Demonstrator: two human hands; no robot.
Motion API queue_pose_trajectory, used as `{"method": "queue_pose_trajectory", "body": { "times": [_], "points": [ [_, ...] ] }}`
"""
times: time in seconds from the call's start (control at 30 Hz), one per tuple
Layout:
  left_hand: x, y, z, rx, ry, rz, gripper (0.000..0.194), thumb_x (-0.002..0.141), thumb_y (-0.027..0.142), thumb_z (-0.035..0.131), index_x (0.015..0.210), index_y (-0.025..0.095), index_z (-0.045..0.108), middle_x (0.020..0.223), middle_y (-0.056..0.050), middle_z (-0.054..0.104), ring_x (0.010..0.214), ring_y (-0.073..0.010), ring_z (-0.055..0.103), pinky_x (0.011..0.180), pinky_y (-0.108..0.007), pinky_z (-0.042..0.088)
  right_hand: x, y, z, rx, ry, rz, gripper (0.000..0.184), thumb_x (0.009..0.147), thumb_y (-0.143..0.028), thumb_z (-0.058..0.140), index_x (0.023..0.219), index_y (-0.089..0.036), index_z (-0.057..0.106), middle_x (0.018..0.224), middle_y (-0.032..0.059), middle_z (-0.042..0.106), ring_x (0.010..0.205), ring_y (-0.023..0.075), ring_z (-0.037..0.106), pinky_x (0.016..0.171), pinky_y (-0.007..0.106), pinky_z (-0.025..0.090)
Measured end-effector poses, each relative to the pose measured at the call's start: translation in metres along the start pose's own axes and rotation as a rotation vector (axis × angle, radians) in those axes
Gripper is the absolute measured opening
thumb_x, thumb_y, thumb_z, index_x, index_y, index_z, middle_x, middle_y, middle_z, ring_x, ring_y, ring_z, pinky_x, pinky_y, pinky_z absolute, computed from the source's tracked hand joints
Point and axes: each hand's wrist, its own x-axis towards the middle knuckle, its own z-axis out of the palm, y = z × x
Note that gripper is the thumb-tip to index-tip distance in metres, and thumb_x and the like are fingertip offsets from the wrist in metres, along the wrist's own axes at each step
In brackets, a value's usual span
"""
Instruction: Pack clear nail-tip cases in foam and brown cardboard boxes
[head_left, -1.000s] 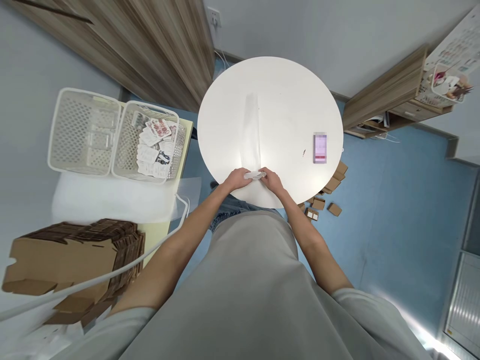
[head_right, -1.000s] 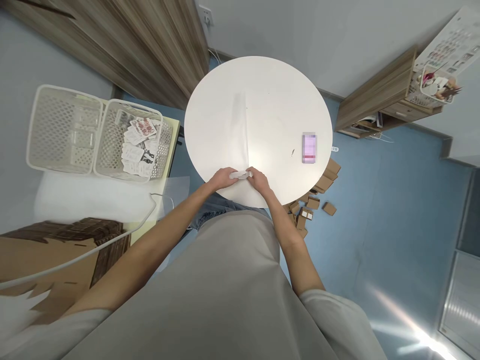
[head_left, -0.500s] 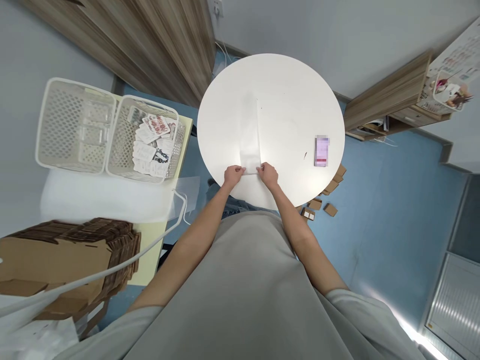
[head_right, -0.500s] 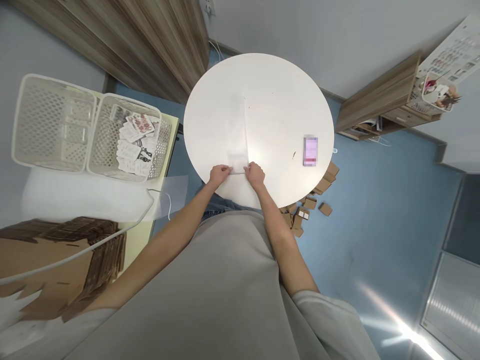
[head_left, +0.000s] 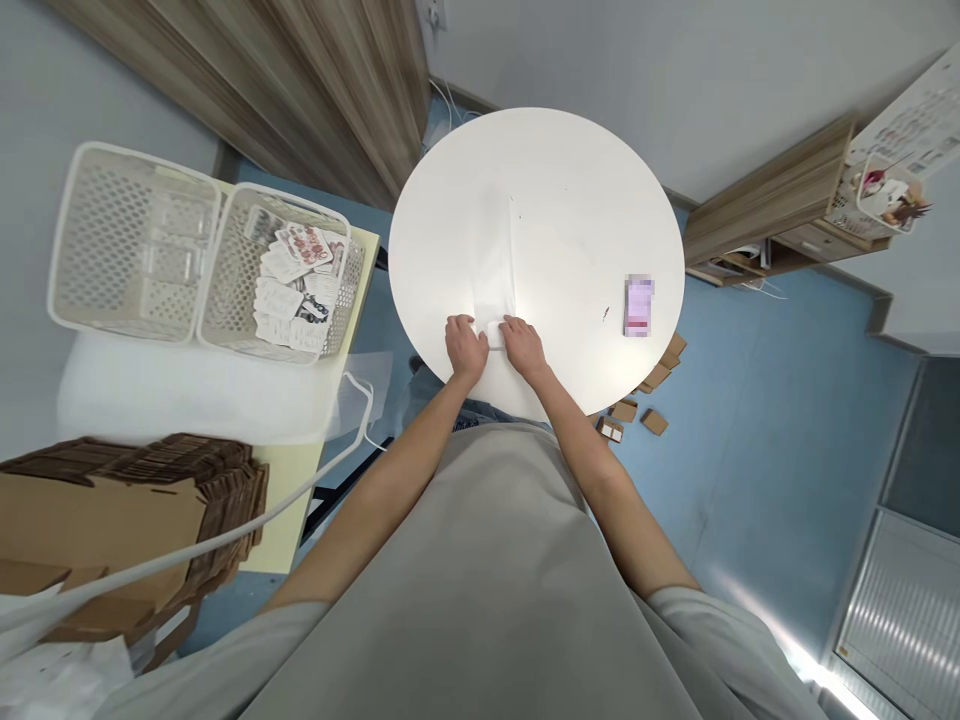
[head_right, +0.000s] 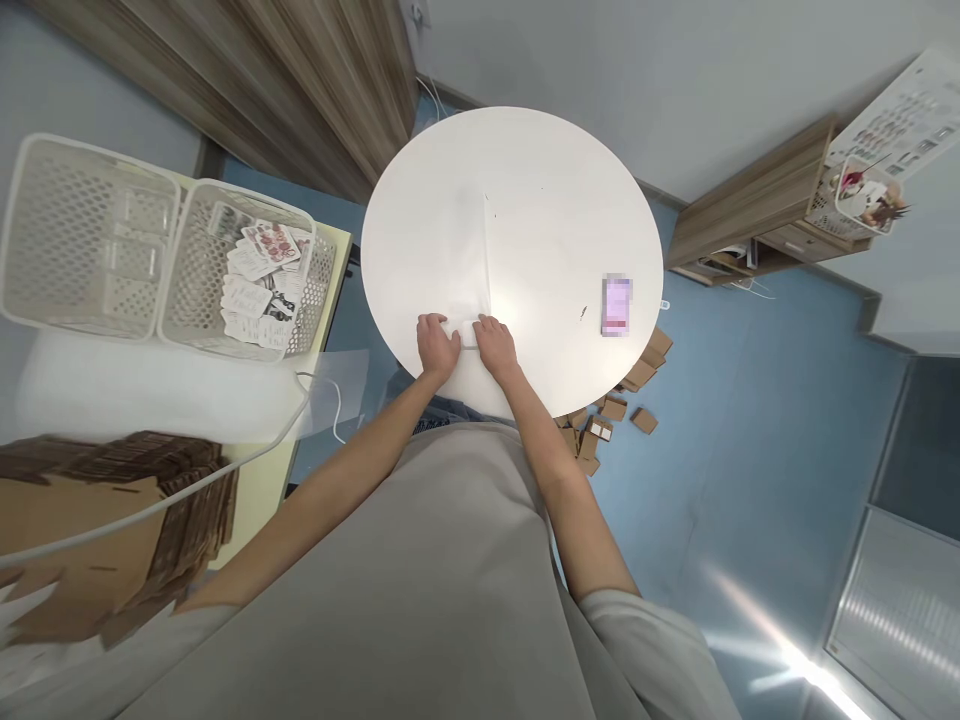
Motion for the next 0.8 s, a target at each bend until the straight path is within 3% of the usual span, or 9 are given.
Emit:
{"method": "queue_pose_trajectory", "body": {
  "times": [0.1,0.2,0.33,0.43,0.6,0.73,0.8],
  "points": [
    [0.004,-0.001,-0.001,0.040,-0.158,0.363,0.055,0.094,0.016,0.056,0.148,0.010,0.053,0.157,-0.023,0.054,0.150,-0.0315,0.050,0.128,-0.047,0.041,0.002,0.013,-0.004,0.037,-0.053,-0.053,0.049,0.099,-0.005,0.052,0.148,-0.013,0.056,0.170,0.0193,0.046,0.160,0.0311,0.041,0.127,0.051,0.043],
    [0.015,-0.011,-0.002,0.094,-0.345,0.510,0.070,0.087,0.013,0.061,0.156,0.009,0.048,0.166,-0.024,0.048,0.158,-0.0350,0.043,0.133,-0.052,0.036,0.001,0.024,-0.004,0.086,-0.100,-0.077,0.064,0.093,-0.006,0.062,0.154,-0.019,0.051,0.176,0.0139,0.040,0.162,0.0284,0.040,0.125,0.048,0.048],
    [0.013,-0.027,-0.007,0.134,-0.391,0.524,0.073,0.088,0.015,0.062,0.159,0.010,0.046,0.167,-0.023,0.049,0.158,-0.0353,0.044,0.133,-0.054,0.035,-0.014,0.028,0.007,0.094,-0.088,-0.099,0.062,0.096,-0.008,0.057,0.157,-0.017,0.050,0.177,0.0163,0.037,0.164,0.0288,0.037,0.128,0.049,0.045],
    [-0.007,-0.039,-0.010,0.137,-0.394,0.533,0.074,0.089,0.020,0.065,0.161,0.014,0.047,0.167,-0.020,0.051,0.157,-0.0344,0.046,0.134,-0.055,0.034,-0.037,0.029,0.021,0.104,-0.082,-0.165,0.062,0.100,-0.016,0.058,0.160,-0.013,0.047,0.177,0.0215,0.035,0.166,0.0324,0.034,0.130,0.054,0.041],
    [-0.046,-0.052,-0.013,0.141,-0.417,0.504,0.074,0.091,0.027,0.067,0.161,0.016,0.048,0.168,-0.017,0.052,0.157,-0.0320,0.047,0.134,-0.052,0.034,-0.074,0.033,0.036,0.114,-0.118,-0.231,0.062,0.105,-0.020,0.053,0.165,-0.012,0.042,0.178,0.0220,0.033,0.167,0.0312,0.031,0.130,0.054,0.040],
    [-0.055,-0.053,-0.015,0.096,-0.438,0.457,0.079,0.090,0.038,0.074,0.161,0.013,0.049,0.169,-0.019,0.050,0.158,-0.0332,0.047,0.133,-0.048,0.035,-0.088,0.030,0.037,0.168,-0.095,-0.182,0.059,0.111,-0.034,0.047,0.166,-0.014,0.042,0.177,0.0200,0.035,0.166,0.0292,0.034,0.131,0.051,0.040],
    [-0.051,-0.050,-0.016,0.035,-0.407,0.378,0.069,0.094,0.040,0.069,0.157,0.016,0.054,0.166,-0.017,0.055,0.154,-0.0326,0.052,0.130,-0.047,0.040,-0.086,0.027,0.035,0.219,-0.057,-0.110,0.057,0.114,-0.039,0.041,0.166,-0.017,0.044,0.174,0.0173,0.044,0.162,0.0280,0.043,0.129,0.049,0.042]
  ]
}}
